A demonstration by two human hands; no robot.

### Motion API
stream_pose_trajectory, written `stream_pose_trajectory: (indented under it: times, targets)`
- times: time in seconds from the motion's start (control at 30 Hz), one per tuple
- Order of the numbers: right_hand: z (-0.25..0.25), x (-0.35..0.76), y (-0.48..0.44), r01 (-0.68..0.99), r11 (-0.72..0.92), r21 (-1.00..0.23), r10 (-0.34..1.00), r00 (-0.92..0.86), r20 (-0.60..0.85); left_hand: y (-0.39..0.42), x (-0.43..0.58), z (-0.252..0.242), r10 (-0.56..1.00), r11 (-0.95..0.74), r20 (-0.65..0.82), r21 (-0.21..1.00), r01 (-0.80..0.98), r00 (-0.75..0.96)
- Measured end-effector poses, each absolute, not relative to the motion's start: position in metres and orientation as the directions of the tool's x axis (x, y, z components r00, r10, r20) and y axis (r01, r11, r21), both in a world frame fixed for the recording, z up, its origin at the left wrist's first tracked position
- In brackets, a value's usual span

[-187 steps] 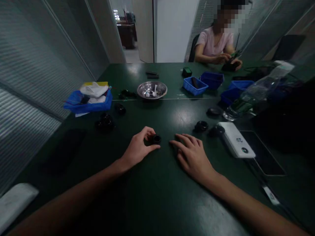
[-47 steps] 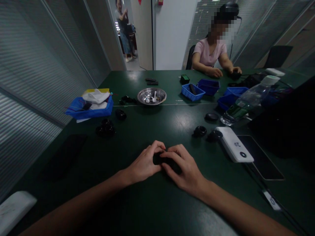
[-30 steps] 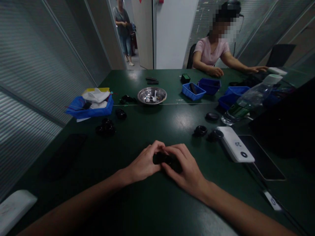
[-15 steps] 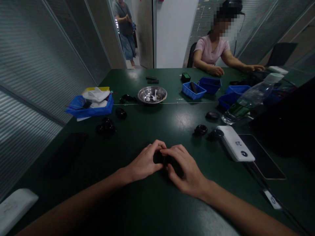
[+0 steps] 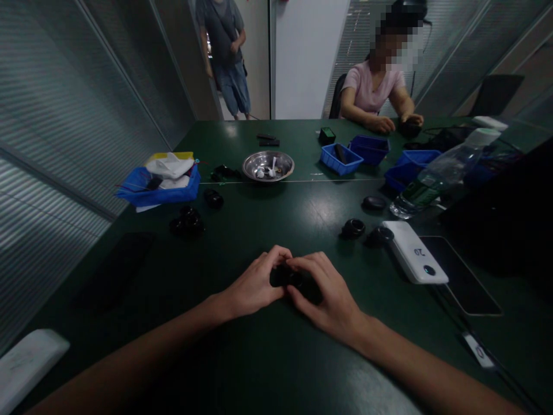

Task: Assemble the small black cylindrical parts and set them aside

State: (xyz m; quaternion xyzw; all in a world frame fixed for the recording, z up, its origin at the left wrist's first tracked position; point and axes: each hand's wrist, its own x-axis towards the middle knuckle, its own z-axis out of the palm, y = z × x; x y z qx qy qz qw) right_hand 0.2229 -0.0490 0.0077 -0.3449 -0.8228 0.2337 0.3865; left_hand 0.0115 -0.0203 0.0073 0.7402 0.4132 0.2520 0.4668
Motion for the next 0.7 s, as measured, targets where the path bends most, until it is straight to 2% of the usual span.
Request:
stream_pose_trajectory:
  times: [0.13,0.3,0.47,0.63,0.7]
  targets:
    - [0.0069,0.2229,-0.0498,0.322,0.681,-0.658,0.706,-0.526,0.474,-0.0207,0.0117,0.0078,0.839,-0.187,-0.046,0.911,0.367,0.542]
    - [0.0052,0.2230,-0.0493,0.413,0.649,-0.640,0.756,-0.445,0.479,-0.0202,0.0116,0.0046,0.841,-0.209,-0.012,0.915,0.344,0.541]
    - [0.0078,0.2235,-0.0499,0.337,0.681,-0.650,0.712,-0.514,0.478,-0.0198,0.0117,0.0056,0.843,-0.218,-0.021,0.901,0.376,0.538]
    - [0.0076,0.2236,-0.0498,0.418,0.650,-0.635,0.755,-0.452,0.476,-0.0197,0.0118,0.0078,0.835,-0.202,-0.019,0.918,0.340,0.550]
    - [0.0074,0.2236,-0.0495,0.402,0.650,-0.645,0.750,-0.476,0.459,-0.0199,0.0120,0.0085,0.838,-0.201,-0.025,0.915,0.350,0.545]
